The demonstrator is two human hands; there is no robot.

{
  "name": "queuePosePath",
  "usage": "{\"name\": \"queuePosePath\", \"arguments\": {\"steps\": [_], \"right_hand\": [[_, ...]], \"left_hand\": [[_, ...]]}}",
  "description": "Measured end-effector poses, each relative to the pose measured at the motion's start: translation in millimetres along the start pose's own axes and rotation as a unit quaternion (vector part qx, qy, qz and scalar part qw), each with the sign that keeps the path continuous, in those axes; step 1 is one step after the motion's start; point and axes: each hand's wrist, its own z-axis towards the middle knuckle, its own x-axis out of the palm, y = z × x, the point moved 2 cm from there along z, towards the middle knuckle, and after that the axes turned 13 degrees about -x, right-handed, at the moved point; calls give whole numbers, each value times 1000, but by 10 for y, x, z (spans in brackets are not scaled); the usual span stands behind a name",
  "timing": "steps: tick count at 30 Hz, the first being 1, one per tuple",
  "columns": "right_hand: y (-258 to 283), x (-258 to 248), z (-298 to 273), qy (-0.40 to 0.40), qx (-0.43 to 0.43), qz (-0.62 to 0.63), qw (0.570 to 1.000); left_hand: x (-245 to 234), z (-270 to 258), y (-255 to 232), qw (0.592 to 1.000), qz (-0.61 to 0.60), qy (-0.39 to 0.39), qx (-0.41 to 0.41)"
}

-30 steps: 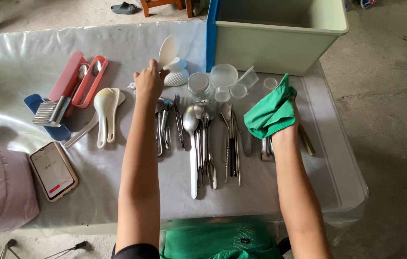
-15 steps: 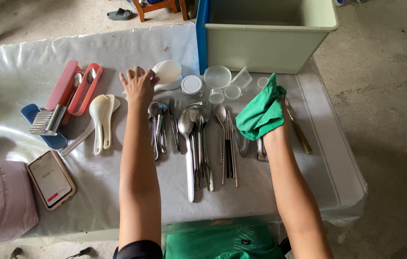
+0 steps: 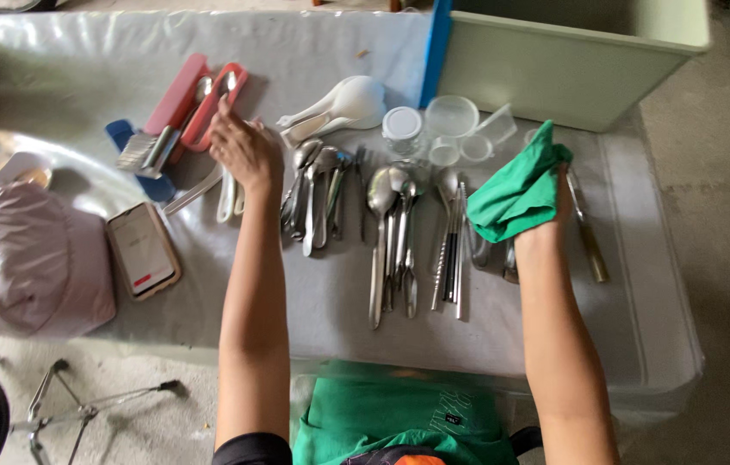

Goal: The person wipes various utensils on a table with a green cloth. They handle plastic spoons, metal spoons, forks, and a plastic spatula one at a time, wiping each item and placing it back on the table.

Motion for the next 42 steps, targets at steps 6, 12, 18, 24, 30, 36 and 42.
{"name": "queuePosePath", "arguments": {"steps": [6,12,18,24,30,36,42], "right_hand": [[-103,-208,106,9,8,-2,1000],[-159,-283,195,-13,-1,-36,999],[-72,-145,109,2,15,-35,999],[-82,50,3,15,27,-30,999],[-45,217,-103,24,33,-33,999],[-40,504,-258,34,58,-50,997],[-5,858,-607,69,125,-99,985]], "left_hand": [[-490,38,489,986,103,94,-91],[-469,84,636,990,138,33,-3],[-291,205,803,988,155,1,8],[-530,119,616,890,-405,101,-184],[-621,-300,-249,701,-662,259,-58],[-645,-1315,-1142,642,-628,429,-91],[-685,-1986,-1427,637,-628,446,-36]]}}
